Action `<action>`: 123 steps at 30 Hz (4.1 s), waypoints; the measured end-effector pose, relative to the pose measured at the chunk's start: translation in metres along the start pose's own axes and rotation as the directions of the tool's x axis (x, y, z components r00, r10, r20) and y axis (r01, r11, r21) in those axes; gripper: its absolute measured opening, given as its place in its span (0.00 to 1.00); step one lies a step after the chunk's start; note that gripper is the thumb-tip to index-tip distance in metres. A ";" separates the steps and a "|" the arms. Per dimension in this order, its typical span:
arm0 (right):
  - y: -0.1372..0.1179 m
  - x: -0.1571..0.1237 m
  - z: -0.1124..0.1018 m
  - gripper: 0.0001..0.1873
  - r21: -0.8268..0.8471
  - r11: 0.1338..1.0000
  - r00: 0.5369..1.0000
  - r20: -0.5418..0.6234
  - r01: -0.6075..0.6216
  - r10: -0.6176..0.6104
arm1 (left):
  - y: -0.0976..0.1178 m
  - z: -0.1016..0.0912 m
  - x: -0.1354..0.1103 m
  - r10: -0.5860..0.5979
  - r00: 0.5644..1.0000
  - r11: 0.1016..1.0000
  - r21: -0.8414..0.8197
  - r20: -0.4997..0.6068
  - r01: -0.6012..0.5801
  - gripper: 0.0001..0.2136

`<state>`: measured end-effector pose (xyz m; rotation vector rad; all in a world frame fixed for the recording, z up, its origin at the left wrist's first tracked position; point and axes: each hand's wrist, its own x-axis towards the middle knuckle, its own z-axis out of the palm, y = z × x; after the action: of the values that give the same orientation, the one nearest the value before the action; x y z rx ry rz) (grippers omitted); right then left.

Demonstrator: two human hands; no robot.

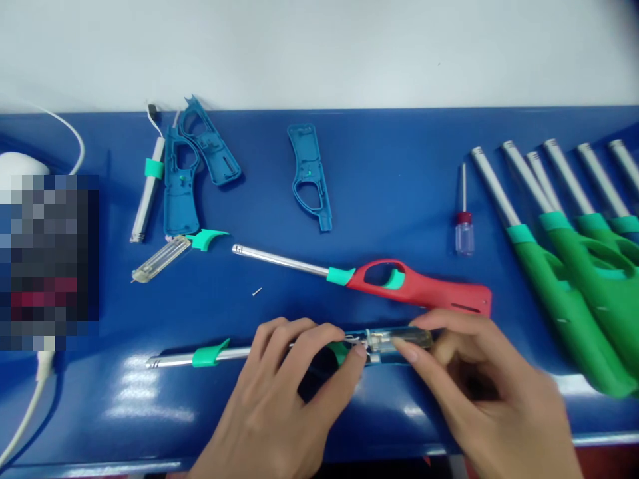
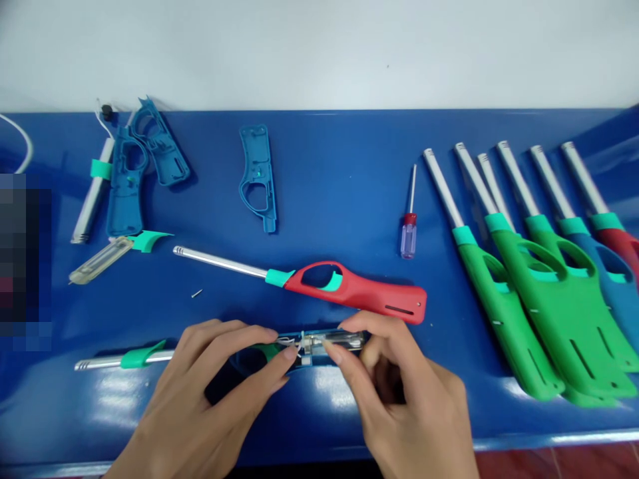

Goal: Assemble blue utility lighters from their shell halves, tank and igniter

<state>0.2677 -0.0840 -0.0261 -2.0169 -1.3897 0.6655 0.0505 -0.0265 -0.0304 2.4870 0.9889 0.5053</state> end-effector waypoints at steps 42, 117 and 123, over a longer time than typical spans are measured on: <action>0.016 0.037 -0.037 0.19 -0.087 0.988 0.887 0.435 -0.130 0.155 | -0.005 0.000 -0.001 -0.008 0.999 0.990 -0.143 -0.038 0.003 0.25; -0.006 0.085 -0.048 0.22 -0.068 0.948 0.569 0.786 -0.310 0.243 | 0.000 0.008 -0.002 0.156 0.987 0.986 0.057 0.032 -0.158 0.25; -0.014 0.090 -0.047 0.24 -0.107 0.921 0.535 0.787 -0.374 0.308 | -0.002 0.004 -0.002 0.158 0.986 0.986 0.042 0.058 -0.161 0.28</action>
<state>0.3204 -0.0046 0.0108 -2.0130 -1.3473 1.9718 0.0499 -0.0275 -0.0354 2.6205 0.7929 0.4663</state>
